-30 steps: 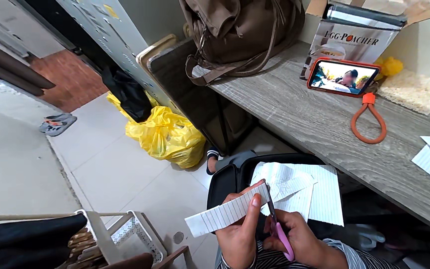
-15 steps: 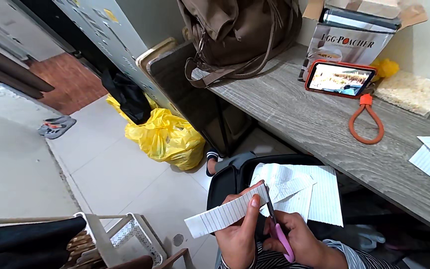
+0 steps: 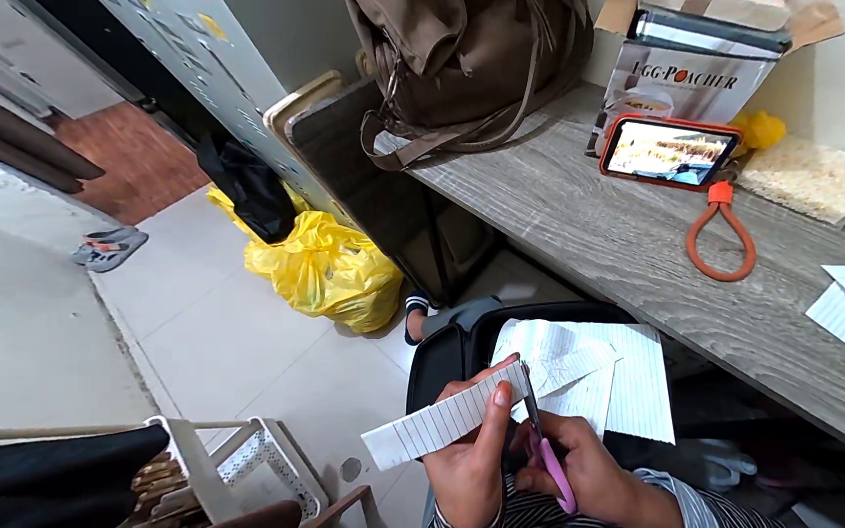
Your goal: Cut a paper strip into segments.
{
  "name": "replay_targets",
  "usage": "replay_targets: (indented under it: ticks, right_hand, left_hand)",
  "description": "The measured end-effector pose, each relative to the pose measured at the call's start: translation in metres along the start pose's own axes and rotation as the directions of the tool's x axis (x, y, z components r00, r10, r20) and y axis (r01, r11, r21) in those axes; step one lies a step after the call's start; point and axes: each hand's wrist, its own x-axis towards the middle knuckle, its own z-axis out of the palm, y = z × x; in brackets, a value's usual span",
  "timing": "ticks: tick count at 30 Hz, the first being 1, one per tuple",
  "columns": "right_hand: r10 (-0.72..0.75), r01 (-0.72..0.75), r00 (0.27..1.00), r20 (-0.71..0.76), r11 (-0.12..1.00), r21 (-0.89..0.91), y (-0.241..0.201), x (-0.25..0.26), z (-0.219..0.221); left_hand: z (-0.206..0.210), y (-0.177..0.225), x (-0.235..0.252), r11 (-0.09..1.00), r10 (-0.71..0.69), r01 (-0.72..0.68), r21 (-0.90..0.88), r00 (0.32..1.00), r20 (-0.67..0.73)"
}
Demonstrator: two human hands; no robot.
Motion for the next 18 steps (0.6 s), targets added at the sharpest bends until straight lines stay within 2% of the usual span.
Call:
replay_targets:
  ticks: [5, 13, 18]
  right_hand:
    - [-0.058, 0.058, 0.998, -0.022, 0.998, 0.009, 0.0046, -0.0007, -0.0004]
    - [0.011, -0.011, 0.998, 0.064, 1.0, -0.009, -0.0025, 0.0015, -0.0003]
    - [-0.002, 0.002, 1.0, 0.014, 1.0, -0.019, -0.0007, 0.0017, -0.0003]
  left_hand:
    - [0.0006, 0.0, 0.0002, 1.0, 0.004, -0.004, -0.009, 1.0, 0.001]
    - [0.0033, 0.0026, 0.0009, 1.0, -0.008, 0.008, -0.008, 1.0, 0.017]
    - [0.0008, 0.0012, 0.0014, 1.0, -0.002, 0.002, -0.004, 1.0, 0.0]
